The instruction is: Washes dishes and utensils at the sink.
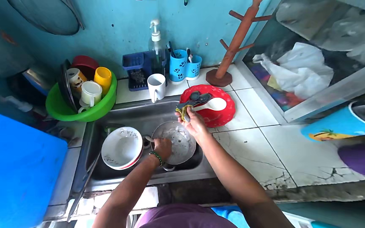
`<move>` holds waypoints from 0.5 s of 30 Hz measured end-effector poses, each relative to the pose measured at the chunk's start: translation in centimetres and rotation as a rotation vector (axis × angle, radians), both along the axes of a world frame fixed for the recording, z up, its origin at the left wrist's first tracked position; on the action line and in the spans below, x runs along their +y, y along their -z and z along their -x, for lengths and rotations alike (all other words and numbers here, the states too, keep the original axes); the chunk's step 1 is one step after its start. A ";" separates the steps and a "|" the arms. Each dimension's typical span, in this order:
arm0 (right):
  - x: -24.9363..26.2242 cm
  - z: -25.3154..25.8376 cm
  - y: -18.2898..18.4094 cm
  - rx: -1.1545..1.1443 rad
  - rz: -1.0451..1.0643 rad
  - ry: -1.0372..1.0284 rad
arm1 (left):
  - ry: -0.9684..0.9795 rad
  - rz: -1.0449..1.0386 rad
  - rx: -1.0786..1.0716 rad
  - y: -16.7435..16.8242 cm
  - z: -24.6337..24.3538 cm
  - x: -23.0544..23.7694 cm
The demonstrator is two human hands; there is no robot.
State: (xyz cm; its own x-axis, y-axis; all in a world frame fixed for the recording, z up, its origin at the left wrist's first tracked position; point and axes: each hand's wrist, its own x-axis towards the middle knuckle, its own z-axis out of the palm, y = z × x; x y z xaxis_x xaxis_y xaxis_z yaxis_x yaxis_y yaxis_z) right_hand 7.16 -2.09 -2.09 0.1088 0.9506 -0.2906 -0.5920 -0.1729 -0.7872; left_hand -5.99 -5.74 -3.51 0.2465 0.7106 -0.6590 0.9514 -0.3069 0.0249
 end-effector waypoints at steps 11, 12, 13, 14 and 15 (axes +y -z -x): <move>-3.1 1.6 3.4 -1.725 0.111 -1.133 | -0.295 -0.143 -0.305 -2.0 2.8 1.9; -3.6 1.9 4.7 -1.744 0.065 -1.109 | -0.311 -0.149 -0.340 -2.1 3.0 1.8; -3.8 2.1 5.5 -1.731 0.025 -1.109 | -0.330 -0.153 -0.376 -2.3 3.3 1.7; -3.7 2.2 5.5 -1.699 0.002 -1.145 | -0.352 -0.170 -0.428 -2.4 3.6 1.6; -3.1 2.2 5.3 -1.642 -0.005 -1.180 | -0.375 -0.189 -0.475 -2.4 3.9 1.6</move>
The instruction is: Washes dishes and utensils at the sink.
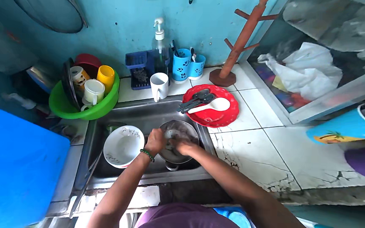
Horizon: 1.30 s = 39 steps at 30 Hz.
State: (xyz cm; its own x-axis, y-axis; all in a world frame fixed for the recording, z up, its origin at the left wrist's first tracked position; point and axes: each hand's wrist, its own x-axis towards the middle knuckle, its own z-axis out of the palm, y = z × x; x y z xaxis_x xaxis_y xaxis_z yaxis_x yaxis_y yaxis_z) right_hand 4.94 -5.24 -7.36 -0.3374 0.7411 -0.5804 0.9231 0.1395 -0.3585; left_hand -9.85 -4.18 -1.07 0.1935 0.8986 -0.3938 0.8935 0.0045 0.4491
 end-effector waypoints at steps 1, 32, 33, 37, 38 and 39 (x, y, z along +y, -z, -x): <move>0.7 -0.2 -0.5 0.072 0.044 0.036 | -0.029 -0.018 -0.047 0.1 0.3 -0.1; 0.0 1.6 -3.1 1.575 0.030 0.839 | -0.490 0.082 -0.898 1.1 -1.7 -5.2; 0.0 1.8 -3.2 1.543 0.030 0.877 | -0.492 0.087 -0.916 0.9 -2.0 -5.4; -0.2 1.8 -3.0 1.628 0.083 0.845 | -0.487 0.118 -0.987 0.7 -2.5 -5.5; -0.1 1.6 -3.1 1.639 0.080 0.836 | -0.463 0.137 -0.998 0.7 -2.3 -5.5; 0.0 1.4 -3.2 1.619 0.055 0.840 | -0.429 0.156 -0.995 0.7 -2.1 -5.7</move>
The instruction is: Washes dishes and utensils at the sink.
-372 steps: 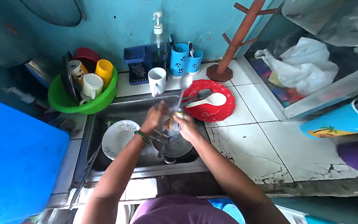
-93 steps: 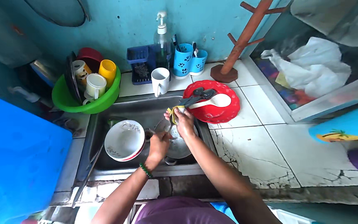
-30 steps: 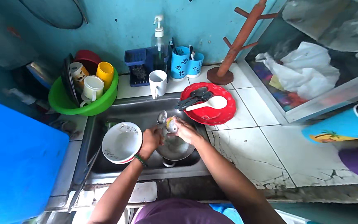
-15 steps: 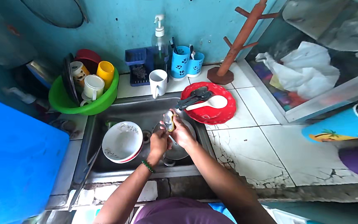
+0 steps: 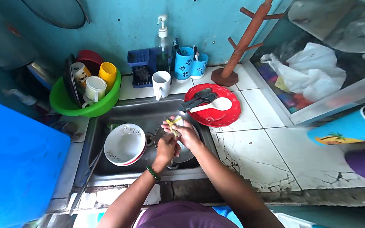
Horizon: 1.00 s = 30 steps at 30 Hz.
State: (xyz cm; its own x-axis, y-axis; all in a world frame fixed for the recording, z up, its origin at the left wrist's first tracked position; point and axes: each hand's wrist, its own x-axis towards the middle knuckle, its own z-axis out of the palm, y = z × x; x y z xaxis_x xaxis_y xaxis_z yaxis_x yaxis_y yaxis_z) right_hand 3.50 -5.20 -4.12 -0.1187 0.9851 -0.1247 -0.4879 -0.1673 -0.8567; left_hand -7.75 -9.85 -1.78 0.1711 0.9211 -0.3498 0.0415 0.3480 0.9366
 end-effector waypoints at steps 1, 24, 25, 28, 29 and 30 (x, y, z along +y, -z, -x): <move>0.3 -0.2 -0.1 -0.044 -0.010 0.030 | 0.038 0.001 0.009 -0.1 0.2 -0.2; 1.1 -0.6 0.7 -0.068 -0.140 0.083 | -0.032 -0.025 0.149 -0.1 1.7 -1.3; 1.4 -0.7 0.8 -0.123 -0.152 0.128 | -0.022 -0.027 0.154 -0.2 1.7 -1.4; 1.6 0.5 0.2 -0.124 -0.043 0.347 | -0.016 -0.011 0.147 -0.2 1.1 -1.3; 1.5 1.0 0.0 -0.078 -0.011 0.386 | -0.022 -0.003 0.129 -0.1 1.0 -1.2; 1.2 1.4 -0.2 -0.032 0.015 0.392 | -0.033 0.002 0.099 0.2 1.0 -1.0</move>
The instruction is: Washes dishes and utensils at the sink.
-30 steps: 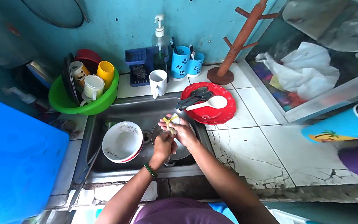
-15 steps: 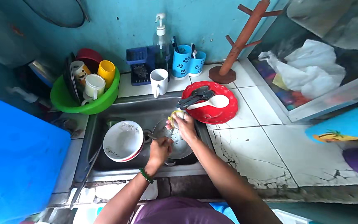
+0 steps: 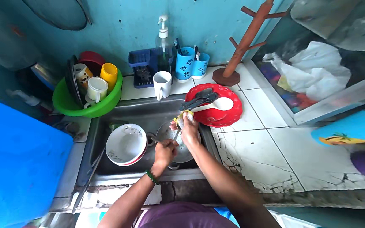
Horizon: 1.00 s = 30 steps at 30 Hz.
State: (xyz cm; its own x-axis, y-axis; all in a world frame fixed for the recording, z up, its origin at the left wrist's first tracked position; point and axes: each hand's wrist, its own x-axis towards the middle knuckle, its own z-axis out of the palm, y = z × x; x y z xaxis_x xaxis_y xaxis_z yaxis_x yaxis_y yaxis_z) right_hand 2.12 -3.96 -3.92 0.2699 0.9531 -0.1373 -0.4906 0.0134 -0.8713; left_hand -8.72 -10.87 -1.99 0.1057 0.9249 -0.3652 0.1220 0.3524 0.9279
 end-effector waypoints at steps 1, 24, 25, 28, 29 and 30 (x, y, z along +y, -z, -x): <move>-0.5 0.3 -0.2 0.036 0.020 -0.034 | -0.018 0.000 -0.038 0.3 -0.1 0.2; -3.7 -2.5 0.2 -0.307 -0.076 -0.439 | 0.114 -0.330 0.138 -5.1 1.8 8.5; -3.1 -2.8 0.2 -0.223 -0.068 -0.342 | 0.173 -0.284 0.134 -3.8 1.8 8.6; -0.2 -4.3 -1.0 0.089 0.051 -0.115 | 0.506 -0.274 0.574 0.8 0.7 8.4; 0.8 -4.9 -1.4 0.162 0.088 -0.082 | 0.694 -0.220 0.795 1.5 0.1 7.8; 1.7 -5.4 -1.7 0.206 0.112 -0.068 | 0.842 -0.136 0.968 1.5 -0.8 6.9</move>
